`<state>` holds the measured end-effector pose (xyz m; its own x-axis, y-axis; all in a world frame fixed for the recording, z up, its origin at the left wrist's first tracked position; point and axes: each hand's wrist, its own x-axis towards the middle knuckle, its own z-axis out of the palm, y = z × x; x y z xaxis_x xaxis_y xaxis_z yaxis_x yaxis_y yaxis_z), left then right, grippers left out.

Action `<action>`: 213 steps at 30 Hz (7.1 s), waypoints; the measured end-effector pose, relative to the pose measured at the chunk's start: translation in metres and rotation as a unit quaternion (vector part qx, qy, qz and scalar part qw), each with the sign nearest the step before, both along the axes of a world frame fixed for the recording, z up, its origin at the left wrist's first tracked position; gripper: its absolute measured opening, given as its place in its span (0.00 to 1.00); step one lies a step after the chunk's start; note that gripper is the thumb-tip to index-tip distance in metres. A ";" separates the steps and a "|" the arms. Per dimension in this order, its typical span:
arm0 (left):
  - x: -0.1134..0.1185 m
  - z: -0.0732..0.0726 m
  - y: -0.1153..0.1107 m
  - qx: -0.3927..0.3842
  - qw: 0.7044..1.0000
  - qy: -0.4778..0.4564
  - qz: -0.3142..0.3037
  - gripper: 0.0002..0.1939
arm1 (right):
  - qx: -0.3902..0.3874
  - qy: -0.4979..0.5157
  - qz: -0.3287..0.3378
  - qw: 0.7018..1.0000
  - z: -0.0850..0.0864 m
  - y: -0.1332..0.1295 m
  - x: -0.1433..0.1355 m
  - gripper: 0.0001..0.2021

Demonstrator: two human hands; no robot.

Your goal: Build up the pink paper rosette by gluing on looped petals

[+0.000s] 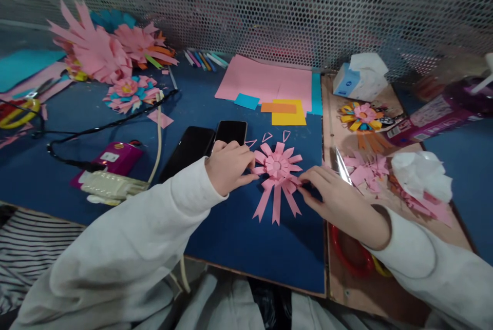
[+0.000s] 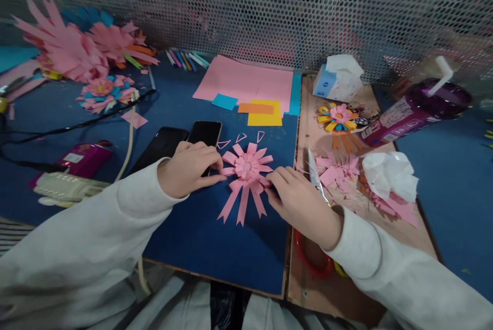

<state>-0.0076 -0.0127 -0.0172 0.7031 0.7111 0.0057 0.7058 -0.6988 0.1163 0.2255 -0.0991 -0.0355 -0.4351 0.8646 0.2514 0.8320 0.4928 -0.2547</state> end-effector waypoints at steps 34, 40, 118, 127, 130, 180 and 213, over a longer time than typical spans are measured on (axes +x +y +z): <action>0.006 -0.021 -0.018 0.083 0.988 -0.076 -0.106 0.20 | 0.137 -0.166 0.150 0.965 0.001 0.007 0.004 0.08; 0.005 -0.022 -0.015 0.070 0.988 -0.070 -0.120 0.20 | 0.149 -0.171 0.149 0.962 0.003 0.009 0.002 0.08; 0.022 -0.008 -0.043 0.052 0.992 0.041 0.104 0.18 | 0.072 -0.179 0.014 0.981 0.004 0.018 -0.023 0.18; 0.021 -0.008 -0.043 0.056 0.992 0.046 0.100 0.18 | 0.076 -0.179 0.014 0.981 0.003 0.018 -0.023 0.17; 0.021 -0.009 -0.043 0.058 0.993 0.044 0.097 0.17 | 0.081 -0.179 0.016 0.980 0.003 0.018 -0.023 0.17; 0.018 -0.003 -0.042 0.047 0.988 0.090 0.113 0.18 | 0.145 -0.206 0.102 0.962 0.018 0.014 -0.007 0.07; 0.019 -0.014 -0.041 0.135 0.991 0.006 0.025 0.18 | -0.089 -0.339 0.121 0.929 0.018 -0.037 -0.027 0.32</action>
